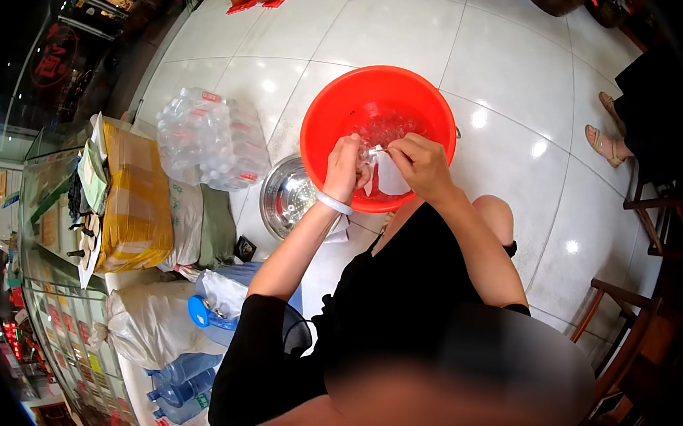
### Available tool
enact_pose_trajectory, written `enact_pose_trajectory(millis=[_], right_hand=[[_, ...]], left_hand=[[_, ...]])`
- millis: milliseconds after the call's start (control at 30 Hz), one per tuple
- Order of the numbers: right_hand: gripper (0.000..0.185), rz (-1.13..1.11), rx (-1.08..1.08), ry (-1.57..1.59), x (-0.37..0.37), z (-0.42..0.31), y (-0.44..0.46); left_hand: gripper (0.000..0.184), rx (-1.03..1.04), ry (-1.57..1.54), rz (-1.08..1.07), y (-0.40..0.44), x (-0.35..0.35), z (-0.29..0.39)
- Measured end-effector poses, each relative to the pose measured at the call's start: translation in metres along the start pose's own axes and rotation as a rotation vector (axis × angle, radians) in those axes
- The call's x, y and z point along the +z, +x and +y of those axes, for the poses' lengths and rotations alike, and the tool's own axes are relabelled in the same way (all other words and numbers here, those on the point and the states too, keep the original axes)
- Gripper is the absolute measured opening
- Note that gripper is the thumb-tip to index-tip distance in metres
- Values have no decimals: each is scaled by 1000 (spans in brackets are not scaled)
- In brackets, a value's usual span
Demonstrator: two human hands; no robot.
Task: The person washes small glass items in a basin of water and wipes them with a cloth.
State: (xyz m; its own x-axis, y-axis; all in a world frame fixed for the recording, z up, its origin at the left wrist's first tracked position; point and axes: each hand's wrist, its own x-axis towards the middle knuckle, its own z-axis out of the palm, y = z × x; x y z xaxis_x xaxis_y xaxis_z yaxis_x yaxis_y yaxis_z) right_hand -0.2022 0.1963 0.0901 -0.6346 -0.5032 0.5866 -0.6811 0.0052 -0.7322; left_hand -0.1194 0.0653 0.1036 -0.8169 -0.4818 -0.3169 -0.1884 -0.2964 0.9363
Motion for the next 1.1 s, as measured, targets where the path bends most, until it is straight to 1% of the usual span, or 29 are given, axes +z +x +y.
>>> enact_pose_trajectory(millis=[133,200,333,400,533,633,700,733,800,833,900,933,1000,1100], right_hand=[[2,54,27,44,-3,3,1],[2,14,27,43,-3,2,1],[3,7,32,16,-1,0,1],[4,-5,24,56,1,-1,1],[4,-12,18,56,6,1,-4],[6,-51,74,143,4,5,-4],[10,-140,235,363,1,7,-3],[10,-145,232,365,1,7,-3],[13,-182,475,712,1,7,-2],[13,-185,471,709,0,6,0],[14,-206,773,905,-4,1,3],[14,-207,771,903,-3,1,2],[14,-185,830,1044,-1,2,0],[13,-218,798,996,0,5,-2]], left_hand=[[31,-20,-25,-8,1,-1,2],[32,-14,-61,-39,2,-2,2],[33,-43,-72,-60,3,-1,3],[34,-58,-80,-115,4,-2,2],[35,-60,-51,-115,1,2,0],[35,-41,-33,-108,-1,3,2],[34,17,39,-86,-5,4,7],[34,19,37,-81,-7,3,10],[33,87,96,-94,-8,3,15],[33,92,92,-92,-9,3,17],[32,107,32,-82,-12,5,18],[32,110,31,-82,-14,6,19],[30,117,-2,-62,-17,8,20],[28,155,-7,-53,-15,9,16]])
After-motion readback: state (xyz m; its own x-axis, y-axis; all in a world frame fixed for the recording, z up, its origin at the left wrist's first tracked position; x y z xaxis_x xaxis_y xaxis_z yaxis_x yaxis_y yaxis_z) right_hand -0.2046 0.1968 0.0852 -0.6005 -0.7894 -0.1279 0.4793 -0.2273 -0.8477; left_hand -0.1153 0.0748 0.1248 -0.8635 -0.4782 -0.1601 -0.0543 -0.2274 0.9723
